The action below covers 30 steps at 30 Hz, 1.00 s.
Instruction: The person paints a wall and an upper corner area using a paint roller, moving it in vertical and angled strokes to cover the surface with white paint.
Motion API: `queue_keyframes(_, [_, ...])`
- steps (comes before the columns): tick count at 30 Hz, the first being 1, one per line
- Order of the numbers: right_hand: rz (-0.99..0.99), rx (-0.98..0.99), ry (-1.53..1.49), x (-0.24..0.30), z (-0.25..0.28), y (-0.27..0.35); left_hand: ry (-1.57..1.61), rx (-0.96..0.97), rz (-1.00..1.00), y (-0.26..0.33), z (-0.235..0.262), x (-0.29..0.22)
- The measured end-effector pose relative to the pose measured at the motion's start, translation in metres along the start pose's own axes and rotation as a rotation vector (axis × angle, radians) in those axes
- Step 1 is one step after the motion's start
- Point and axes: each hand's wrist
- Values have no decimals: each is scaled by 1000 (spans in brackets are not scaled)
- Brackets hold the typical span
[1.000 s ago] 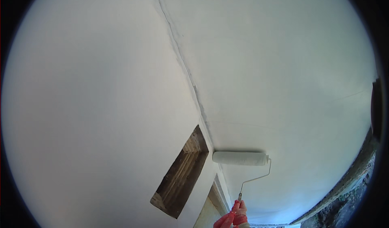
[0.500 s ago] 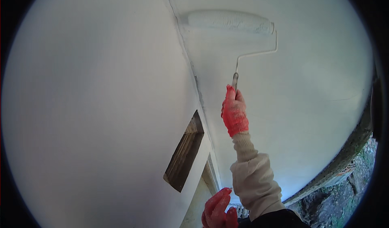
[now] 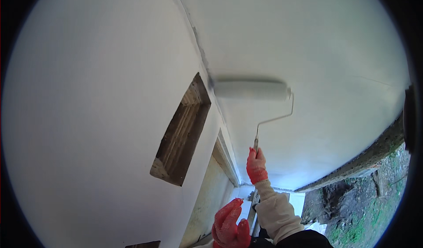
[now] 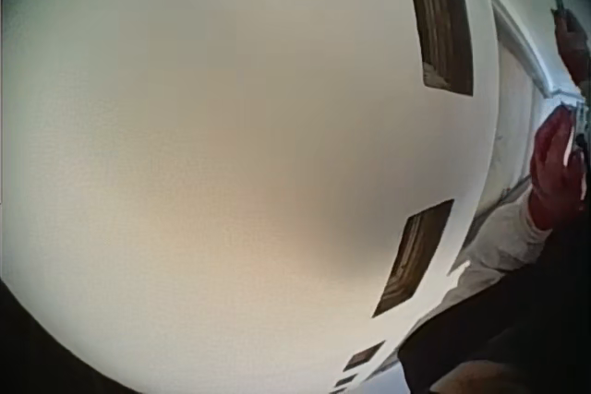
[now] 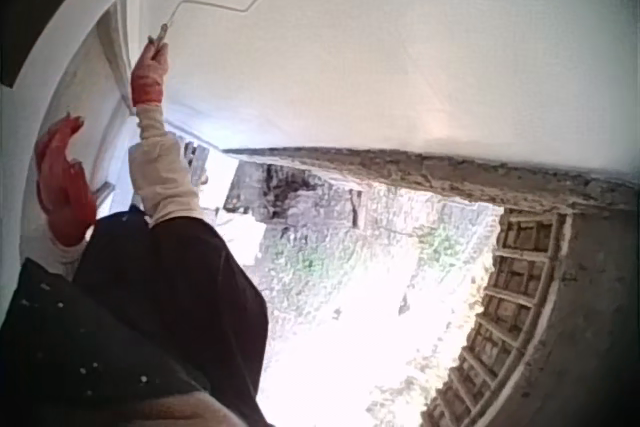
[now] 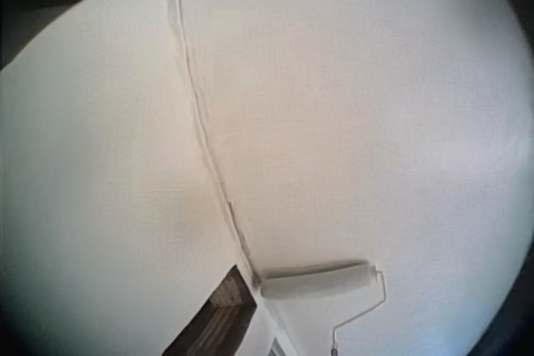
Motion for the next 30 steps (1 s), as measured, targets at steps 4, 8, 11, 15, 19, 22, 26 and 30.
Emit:
queue_keyframes(4, [-178, -49, 173, -86, 30, 39, -112, 281, -3, 5, 7, 11])
queue_keyframes(8, [-374, -32, 201, -94, 43, 55, -109, 93, 96, 12, -10, 21])
queue_keyframes(11, [-308, -12, 32, -77, 31, 51, -115, 324, 5, -1, -3, 18])
queue_keyframes(15, [-216, 64, -107, 16, 0, 20, -134, 226, 15, 4, -6, 24])
queue_keyframes(19, [-73, 85, -160, 92, -18, -25, -139, 206, 22, 5, -7, 24])
queue_keyframes(22, [5, 95, -140, 93, -22, -37, -143, 197, 45, 10, -11, 27])
queue_keyframes(26, [-138, 71, -40, 28, -3, -12, -160, 224, 90, 23, -9, 39])
queue_keyframes(30, [-192, 34, 206, -99, 36, 29, -165, 251, 210, 47, -7, 55])
Point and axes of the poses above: each hand's wrist, its own y-axis away from the middle knuckle, its own z-axis out of the back of the hand, x = y × z, and after that the axes turned 12 degrees about -x, right-handed
